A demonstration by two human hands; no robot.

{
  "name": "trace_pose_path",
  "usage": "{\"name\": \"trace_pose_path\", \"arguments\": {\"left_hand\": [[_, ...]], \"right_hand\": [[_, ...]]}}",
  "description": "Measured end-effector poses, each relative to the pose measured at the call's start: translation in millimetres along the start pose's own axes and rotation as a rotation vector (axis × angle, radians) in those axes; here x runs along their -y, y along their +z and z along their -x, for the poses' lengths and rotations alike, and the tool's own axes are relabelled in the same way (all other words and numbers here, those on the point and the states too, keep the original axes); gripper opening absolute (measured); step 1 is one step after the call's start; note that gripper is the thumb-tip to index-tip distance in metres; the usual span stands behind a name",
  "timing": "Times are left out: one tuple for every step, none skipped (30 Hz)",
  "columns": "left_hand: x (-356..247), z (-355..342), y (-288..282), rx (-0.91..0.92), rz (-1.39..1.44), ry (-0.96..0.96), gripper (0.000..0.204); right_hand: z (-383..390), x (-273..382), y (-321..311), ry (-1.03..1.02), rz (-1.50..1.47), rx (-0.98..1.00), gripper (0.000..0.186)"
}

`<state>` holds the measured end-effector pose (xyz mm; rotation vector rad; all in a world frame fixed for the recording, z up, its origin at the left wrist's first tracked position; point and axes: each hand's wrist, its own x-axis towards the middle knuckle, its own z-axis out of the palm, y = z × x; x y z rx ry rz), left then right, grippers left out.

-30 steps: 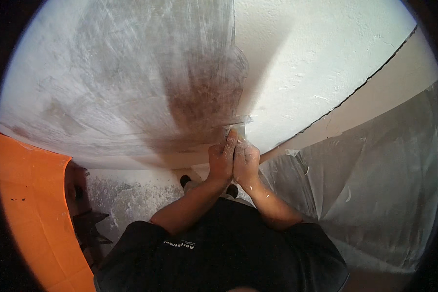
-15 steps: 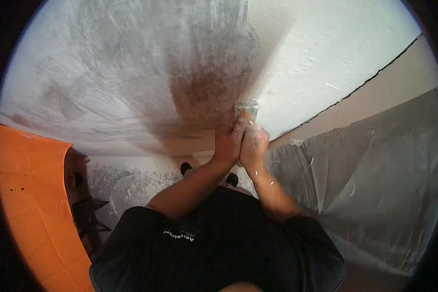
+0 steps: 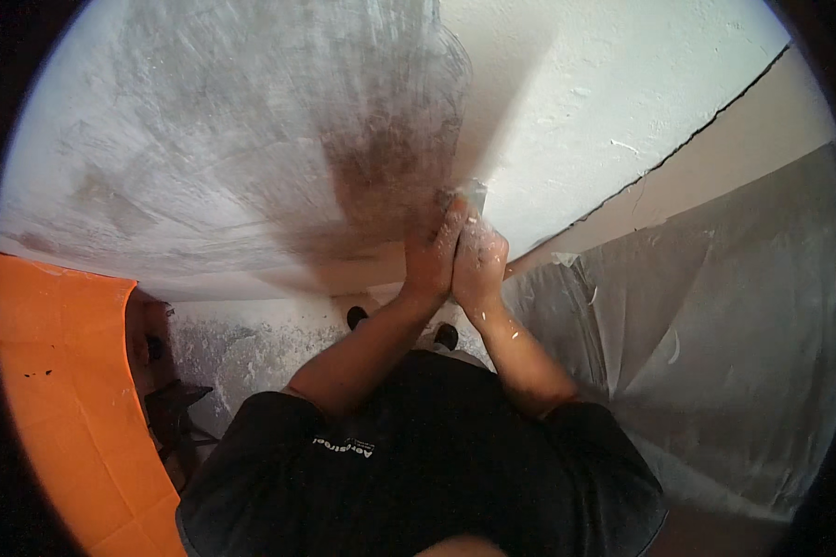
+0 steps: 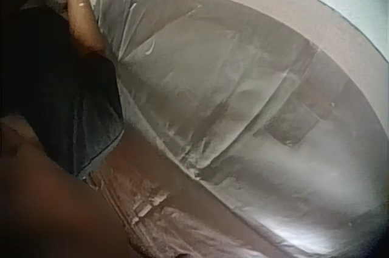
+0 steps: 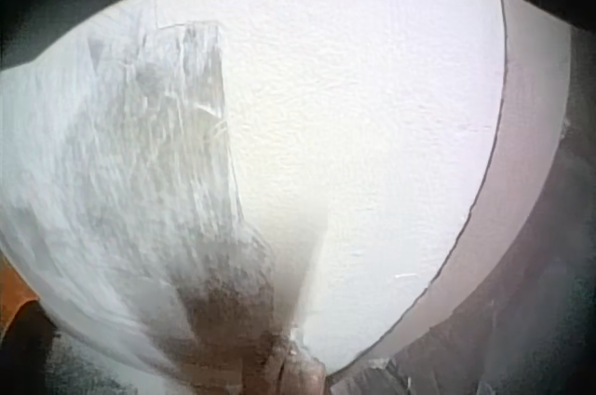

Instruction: The person smooths and scrapes plaster or wall filler on a damaged wall surface using a putty knife.

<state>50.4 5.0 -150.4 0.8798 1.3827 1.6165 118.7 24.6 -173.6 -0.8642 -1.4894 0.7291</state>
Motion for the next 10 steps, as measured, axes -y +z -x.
{"name": "trace_pose_path", "arguments": {"left_hand": [[-4, -4, -1, 0.015, 0.008, -0.020, 0.047], [-6, -6, -1, 0.029, 0.015, -0.041, 0.048], [-2, -2, 1, 0.027, 0.016, -0.042, 0.048], [5, 1, 5, -0.017, 0.050, 0.008, 0.047], [11, 4, 4, -0.063, 0.082, 0.055, 0.047], [16, 1, 0, -0.069, 0.078, 0.056, 0.047], [21, -2, -3, -0.001, -0.008, 0.070, 0.044], [22, -2, -8, 0.062, -0.103, 0.081, 0.041], [22, -5, -10, 0.073, -0.091, 0.047, 0.036], [14, -15, -6, 0.081, -0.072, 0.021, 0.034]], "right_hand": [[0, 2, -1, 0.000, 0.002, 0.001, 0.028], [1, 7, -1, 0.098, -0.016, 0.020, 0.028], [4, 10, -2, 0.196, -0.035, 0.039, 0.028], [8, 6, -3, 0.193, -0.037, 0.041, 0.028], [17, -1, -3, 0.219, -0.081, 0.049, 0.027], [22, -6, -3, 0.246, -0.124, 0.059, 0.027], [17, -4, -5, 0.254, -0.120, 0.052, 0.027], [10, 2, -5, 0.213, -0.086, 0.045, 0.026], [5, 4, -3, 0.172, -0.050, 0.039, 0.026], [0, 1, 0, 0.189, -0.118, 0.011, 0.027]]}}
